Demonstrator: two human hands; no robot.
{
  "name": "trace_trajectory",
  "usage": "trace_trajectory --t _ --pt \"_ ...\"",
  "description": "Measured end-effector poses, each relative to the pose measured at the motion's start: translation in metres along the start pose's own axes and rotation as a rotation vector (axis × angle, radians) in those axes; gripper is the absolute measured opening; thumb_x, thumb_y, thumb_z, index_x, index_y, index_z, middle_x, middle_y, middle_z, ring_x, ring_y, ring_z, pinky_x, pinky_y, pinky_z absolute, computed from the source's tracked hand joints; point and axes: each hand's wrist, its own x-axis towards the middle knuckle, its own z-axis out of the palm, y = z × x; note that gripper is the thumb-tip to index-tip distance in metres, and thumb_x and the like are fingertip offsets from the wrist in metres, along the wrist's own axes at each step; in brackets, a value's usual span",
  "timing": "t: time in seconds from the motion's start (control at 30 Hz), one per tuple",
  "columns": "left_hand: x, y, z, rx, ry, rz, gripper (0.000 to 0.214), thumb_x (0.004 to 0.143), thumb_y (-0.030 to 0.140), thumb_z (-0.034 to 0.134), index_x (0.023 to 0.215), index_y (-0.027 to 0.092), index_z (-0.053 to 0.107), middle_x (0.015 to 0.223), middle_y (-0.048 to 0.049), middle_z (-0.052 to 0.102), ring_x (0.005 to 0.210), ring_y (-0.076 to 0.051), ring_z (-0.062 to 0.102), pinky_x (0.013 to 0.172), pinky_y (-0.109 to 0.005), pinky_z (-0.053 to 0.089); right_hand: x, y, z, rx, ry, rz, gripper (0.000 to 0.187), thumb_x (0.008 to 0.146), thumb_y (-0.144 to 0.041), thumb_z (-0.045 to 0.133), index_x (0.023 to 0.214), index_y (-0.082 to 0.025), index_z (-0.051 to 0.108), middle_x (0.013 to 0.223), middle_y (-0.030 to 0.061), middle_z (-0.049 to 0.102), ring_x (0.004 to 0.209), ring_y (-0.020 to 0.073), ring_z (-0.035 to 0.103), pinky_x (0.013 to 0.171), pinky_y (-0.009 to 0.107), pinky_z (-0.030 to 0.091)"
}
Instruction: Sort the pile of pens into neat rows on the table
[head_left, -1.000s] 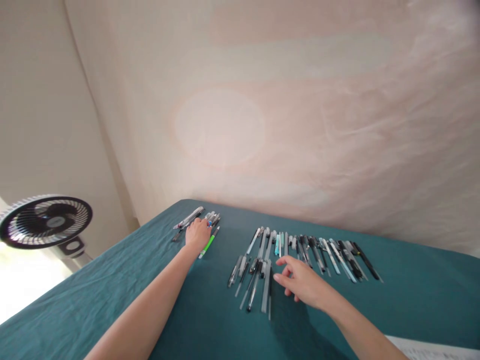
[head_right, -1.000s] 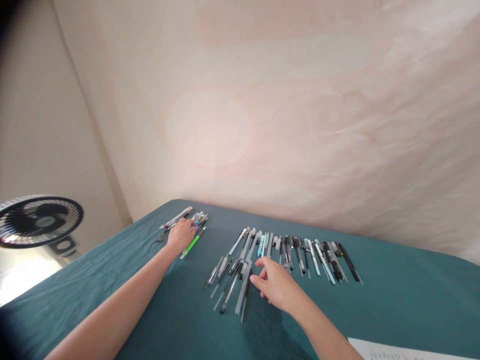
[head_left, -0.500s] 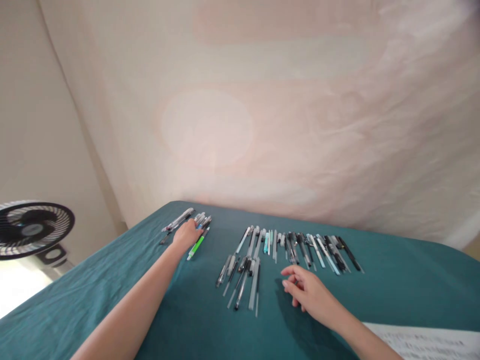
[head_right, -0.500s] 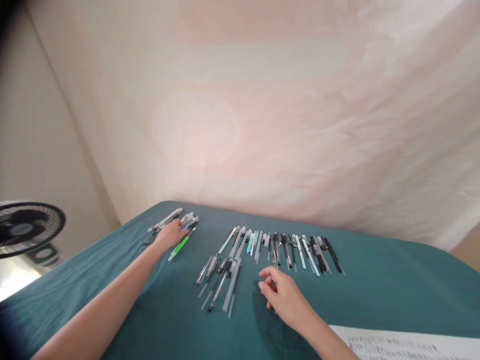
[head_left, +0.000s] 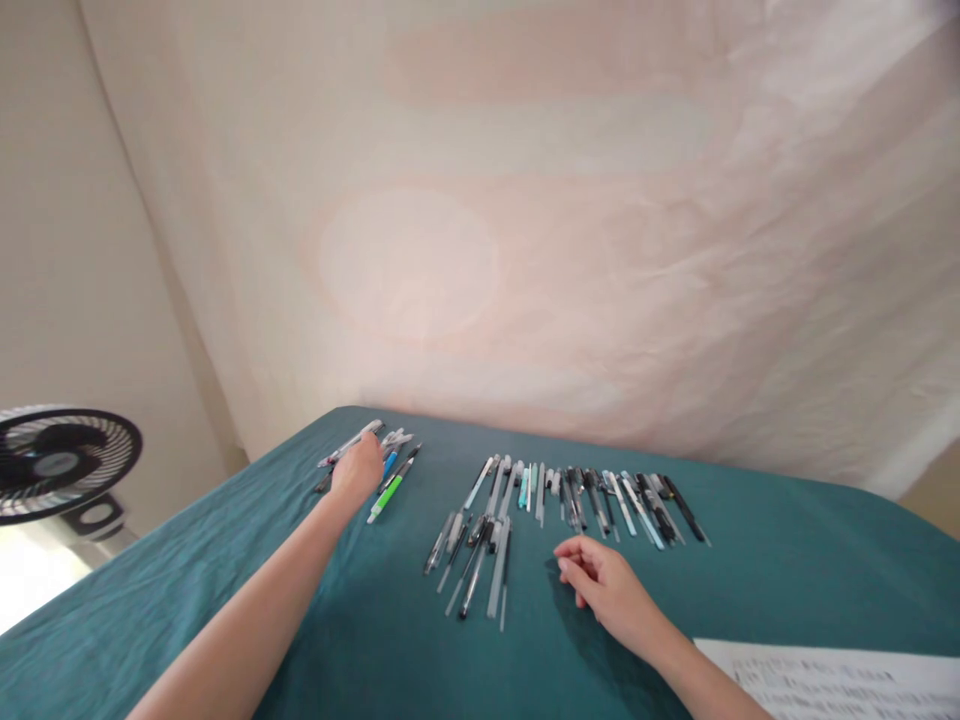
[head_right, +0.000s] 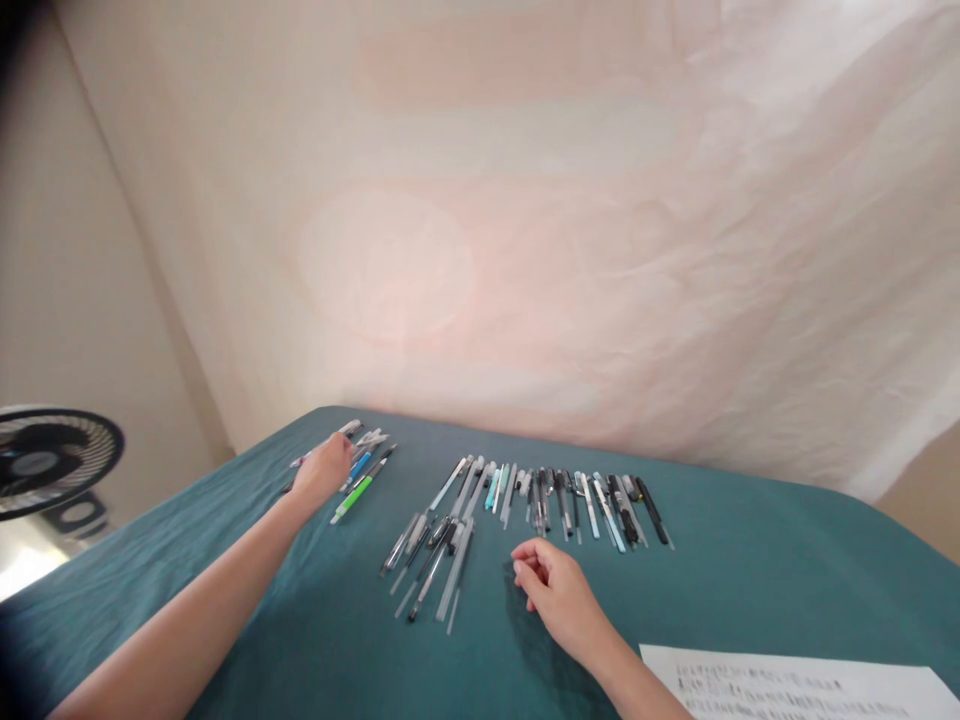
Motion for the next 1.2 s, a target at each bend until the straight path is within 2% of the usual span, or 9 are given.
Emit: trace_trajectory --t 0.1,0.13,0.23,0.37,0.5,0.63,0.77,0.97,1.2 --pt "-0.014 0.026 -0.01 -0.097 0.015 0.093 0.026 0.082 0.03 0.035 0.095 0.013 0.049 0.077 -0.0115 0.06 0.072 -0.022 0.057 0.066 -0.034 0.04 0.0 -0.001 0.001 0.017 0.018 -0.01 0.02 0.079 -0.034 0.047 0.087 -0.017 0.054 0.068 -0.001 0.057 0.045 0.0073 0.05 0.042 0.019 0.039" --pt "-0.023 0.039 -0.012 -0.204 -0.005 0.171 0.026 0.082 0.031 0.036 0.096 0.014 0.049 0.078 -0.009 0.061 0.071 -0.019 0.057 0.067 -0.031 0.041 0.0 -0.002 0.001 0.029 0.027 -0.009 0.021 0.079 -0.035 0.048 0.087 -0.017 0.054 0.068 -0.001 0.057 0.044 0.0074 0.049 0.041 0.019 0.038" --pt "-0.059 0.088 -0.009 -0.569 -0.174 0.323 0.027 0.082 0.035 0.035 0.097 0.017 0.048 0.074 -0.0026 0.059 0.06 -0.013 0.054 0.061 -0.026 0.041 -0.001 -0.005 0.001 0.113 0.053 0.005 0.027 0.079 -0.041 0.048 0.088 -0.017 0.055 0.067 -0.0005 0.057 0.043 0.0079 0.049 0.035 0.017 0.033" --pt "-0.116 0.15 0.01 -0.962 -0.514 0.266 0.028 0.081 0.036 0.037 0.098 0.016 0.047 0.073 -0.0012 0.057 0.051 -0.009 0.05 0.05 -0.022 0.039 -0.001 -0.009 -0.005 0.364 0.179 -0.012 0.035 0.08 -0.048 0.044 0.092 -0.017 0.057 0.071 0.0005 0.056 0.042 0.0064 0.046 0.033 0.017 0.031" --pt "-0.157 0.185 0.029 -1.132 -0.72 0.17 0.027 0.079 0.035 0.041 0.094 0.014 0.047 0.071 -0.0012 0.057 0.047 -0.007 0.049 0.047 -0.02 0.036 0.002 -0.01 -0.013 0.658 0.339 -0.02 0.039 0.08 -0.05 0.043 0.097 -0.018 0.058 0.075 0.0009 0.057 0.041 0.0043 0.042 0.033 0.016 0.029" --pt "-0.181 0.198 0.035 -1.2 -0.828 0.075 0.025 0.079 0.035 0.042 0.092 0.014 0.046 0.071 -0.0019 0.058 0.047 -0.008 0.051 0.046 -0.02 0.034 0.006 -0.006 -0.019 0.835 0.388 0.003 0.035 0.076 -0.045 0.054 0.098 -0.019 0.06 0.062 -0.0024 0.055 0.04 0.0039 0.04 0.034 0.015 0.027" --pt "-0.196 0.199 0.034 -1.25 -0.89 0.049 0.024 0.079 0.034 0.044 0.091 0.014 0.045 0.07 -0.0023 0.059 0.049 -0.008 0.054 0.049 -0.021 0.036 0.008 -0.002 -0.022 0.905 0.382 0.043 0.032 0.073 -0.04 0.06 0.095 -0.017 0.061 0.069 -0.0006 0.059 0.041 0.0028 0.04 0.035 0.014 0.029" --pt "-0.205 0.196 0.04 -1.333 -0.895 0.034 0.027 0.077 0.038 0.048 0.089 0.014 0.044 0.07 -0.0024 0.058 0.054 -0.01 0.055 0.054 -0.023 0.04 0.011 0.0 -0.022 0.952 0.403 0.045 0.022 0.071 -0.037 0.064 0.067 -0.016 0.058 0.05 -0.0064 0.048 0.037 0.0024 0.036 0.035 0.014 0.029" --pt "-0.201 0.194 0.044 -1.325 -0.863 -0.054 0.029 0.073 0.042 0.052 0.083 0.015 0.045 0.065 0.0008 0.056 0.049 -0.008 0.05 0.049 -0.021 0.037 0.013 0.0 -0.024 0.945 0.449 0.072 0.026 0.068 -0.037 0.066 0.062 -0.016 0.052 0.045 -0.0073 0.041 0.037 0.0037 0.035 0.034 0.015 0.03"
